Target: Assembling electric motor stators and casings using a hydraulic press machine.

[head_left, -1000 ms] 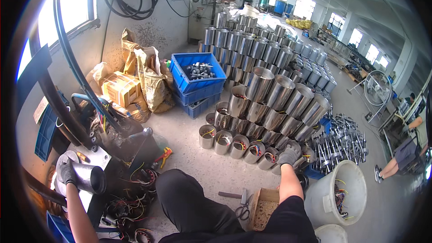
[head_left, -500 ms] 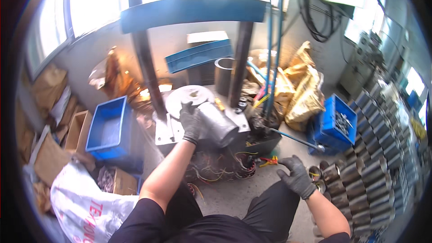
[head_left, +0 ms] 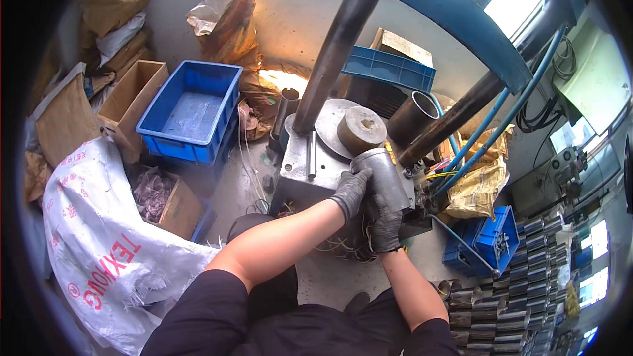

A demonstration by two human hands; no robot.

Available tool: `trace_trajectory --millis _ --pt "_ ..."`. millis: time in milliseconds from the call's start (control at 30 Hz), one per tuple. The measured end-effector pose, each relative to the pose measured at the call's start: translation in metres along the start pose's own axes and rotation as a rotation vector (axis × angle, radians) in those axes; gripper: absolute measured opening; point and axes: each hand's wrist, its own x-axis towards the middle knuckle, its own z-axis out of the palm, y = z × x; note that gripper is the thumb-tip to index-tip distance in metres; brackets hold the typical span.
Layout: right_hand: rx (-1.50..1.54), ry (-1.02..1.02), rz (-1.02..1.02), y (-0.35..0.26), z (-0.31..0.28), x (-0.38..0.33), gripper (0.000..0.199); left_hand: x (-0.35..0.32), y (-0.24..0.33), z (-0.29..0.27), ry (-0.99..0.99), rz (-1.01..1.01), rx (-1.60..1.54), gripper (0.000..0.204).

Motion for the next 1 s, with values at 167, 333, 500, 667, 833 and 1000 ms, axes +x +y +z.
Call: trace_trajectory --millis 167,333,500,667,833,1000 --pt "-0.098 -0.130 -0.073 -0.009 -0.010 0.023 0.045 0.013 0.003 0.004 -0.098 -0.102 -0.207 0.062" --pt "-0.551 -0.107 -0.427 -0.050 -0.019 0.060 0.051 -0.016 0.045 0.016 -0.358 0.015 -0.322 0.057" --pt "-0.803 -0.301 -0.423 -0.100 0.001 0.132 0.042 0.038 0.057 0.022 -0.633 -0.058 -0.508 0.062" --pt "-0.958 -0.573 -0.116 -0.134 0.027 0.207 0.039 0.063 0.050 0.028 -0.628 -0.130 -0.679 0.063" --pt "-1.221 -0.583 -0.141 -0.142 0.070 0.267 0.051 0.051 0.055 0.022 -0.343 0.006 -0.236 0.046" --pt "-1.418 -0.530 -0.316 -0.154 0.084 0.295 0.057 0.028 0.059 0.019 -0.323 0.073 0.073 0.041"
